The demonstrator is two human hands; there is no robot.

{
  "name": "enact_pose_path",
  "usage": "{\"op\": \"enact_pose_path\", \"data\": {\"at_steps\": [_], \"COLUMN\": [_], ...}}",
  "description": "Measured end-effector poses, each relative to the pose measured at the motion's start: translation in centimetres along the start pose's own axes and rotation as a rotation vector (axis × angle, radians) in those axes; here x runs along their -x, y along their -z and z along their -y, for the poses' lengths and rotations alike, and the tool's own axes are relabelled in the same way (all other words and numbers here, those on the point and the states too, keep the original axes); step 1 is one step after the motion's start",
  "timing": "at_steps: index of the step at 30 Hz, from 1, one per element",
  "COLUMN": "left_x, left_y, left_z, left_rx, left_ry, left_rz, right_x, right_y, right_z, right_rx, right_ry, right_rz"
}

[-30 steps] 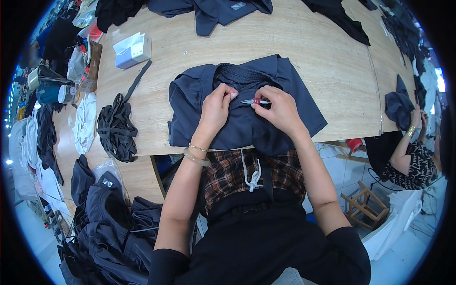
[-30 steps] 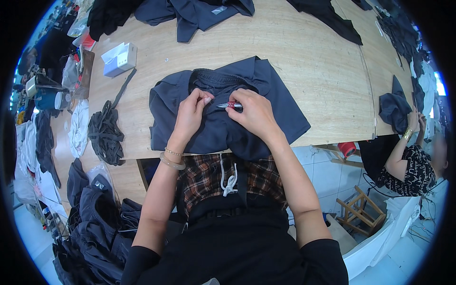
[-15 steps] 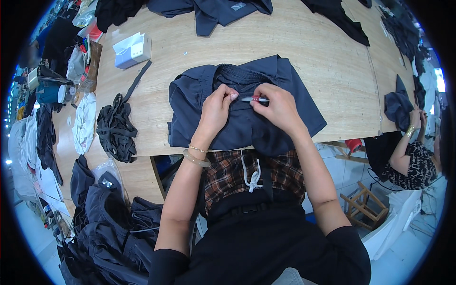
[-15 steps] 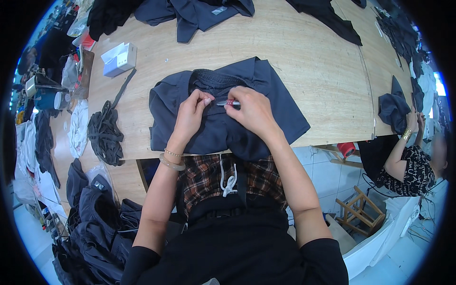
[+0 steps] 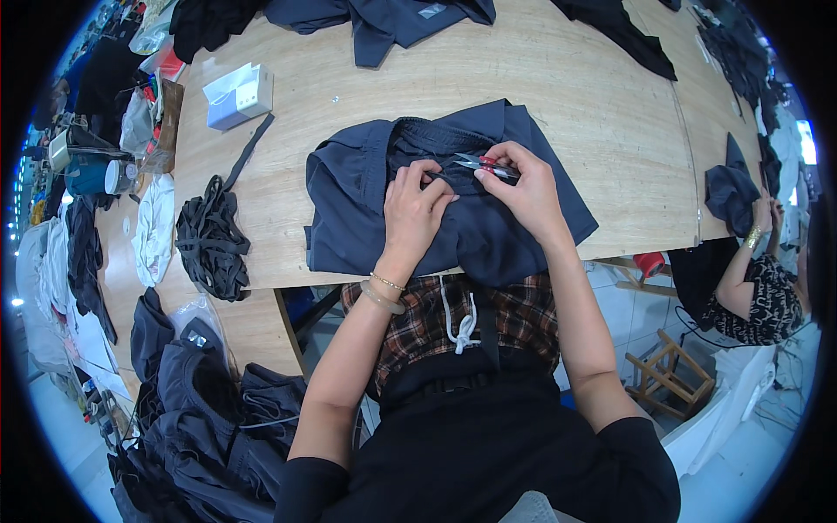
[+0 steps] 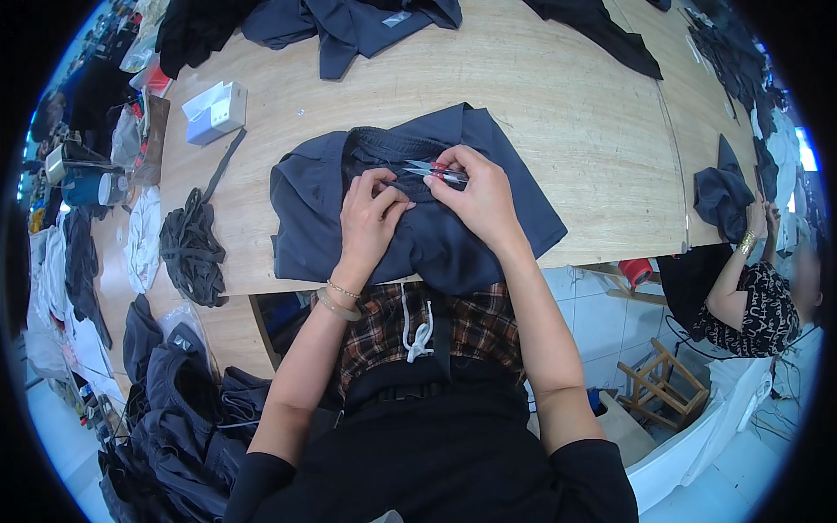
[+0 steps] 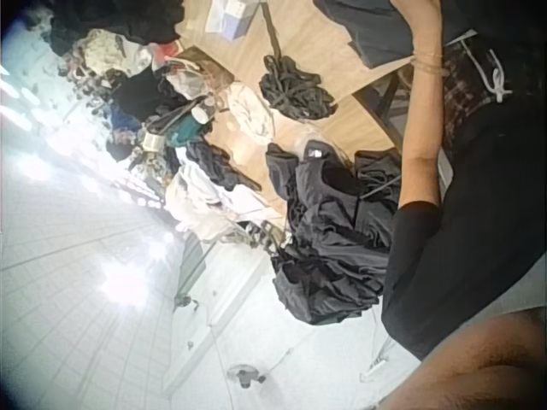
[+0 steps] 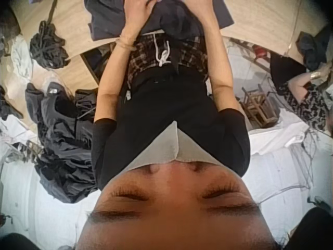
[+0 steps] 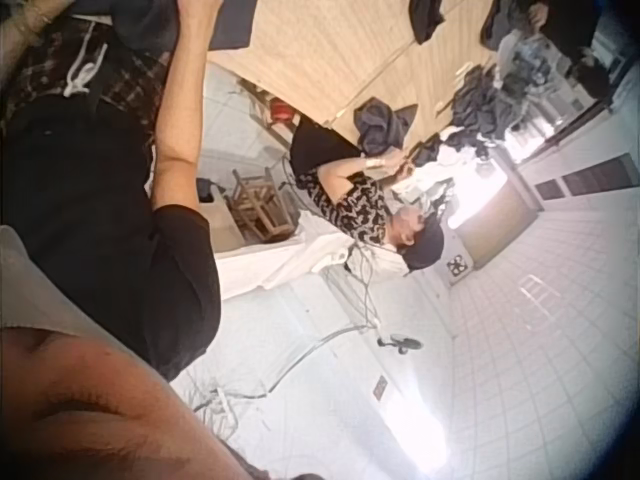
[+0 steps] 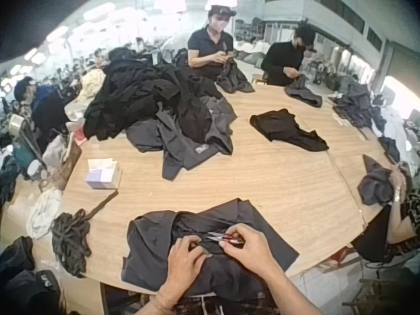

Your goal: The person uses small scissors to trim loose threads and excess fabric from the waistband and seams of a pair of dark shorts. The person repeatedly snips small pieces of thread and fabric while holding the garment on a wooden table.

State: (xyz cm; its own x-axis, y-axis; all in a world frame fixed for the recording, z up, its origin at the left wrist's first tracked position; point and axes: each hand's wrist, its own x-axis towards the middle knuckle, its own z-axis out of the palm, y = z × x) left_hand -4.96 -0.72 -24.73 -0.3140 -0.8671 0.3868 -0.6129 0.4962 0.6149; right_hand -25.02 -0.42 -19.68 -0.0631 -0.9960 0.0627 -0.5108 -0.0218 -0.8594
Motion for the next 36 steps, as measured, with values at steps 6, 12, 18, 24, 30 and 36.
{"op": "enact_pose_path", "data": {"at_steps": [6,12,18,24,30,36], "left_x": [-0.9,-0.8,3.9,0.2,2.0,0.7], "left_y": [-0.1,-0.3,2.5,6.6,4.5,4.8], "left_z": [0.5,0.9,-6.4,-7.4,-9.3,-8.4], "left_rx": [0.249,0.412,0.103,0.463,0.658,0.232], "left_ry": [0.231,0.391,0.042,-0.031,-0.202,-0.109], "left_rz": [-0.103,-0.125,0.399,0.294,1.197,0.810], "right_x": [0.4,0.8,0.3,-0.5,-0.9,-1.3], "right_y": [0.5,-0.1,0.6,3.1,1.3,1.9], "right_z": [-0.3,0.2,-1.2,-3.3,-4.9,-5.8], "right_rx": [0.124,0.274,-0.261,-0.286,-0.352,-0.393], "right_ry": [0.064,0.185,-0.041,-0.241,-0.289,-0.307], "right_rz": [0.041,0.062,-0.236,-0.220,-0.163,-0.051]}}
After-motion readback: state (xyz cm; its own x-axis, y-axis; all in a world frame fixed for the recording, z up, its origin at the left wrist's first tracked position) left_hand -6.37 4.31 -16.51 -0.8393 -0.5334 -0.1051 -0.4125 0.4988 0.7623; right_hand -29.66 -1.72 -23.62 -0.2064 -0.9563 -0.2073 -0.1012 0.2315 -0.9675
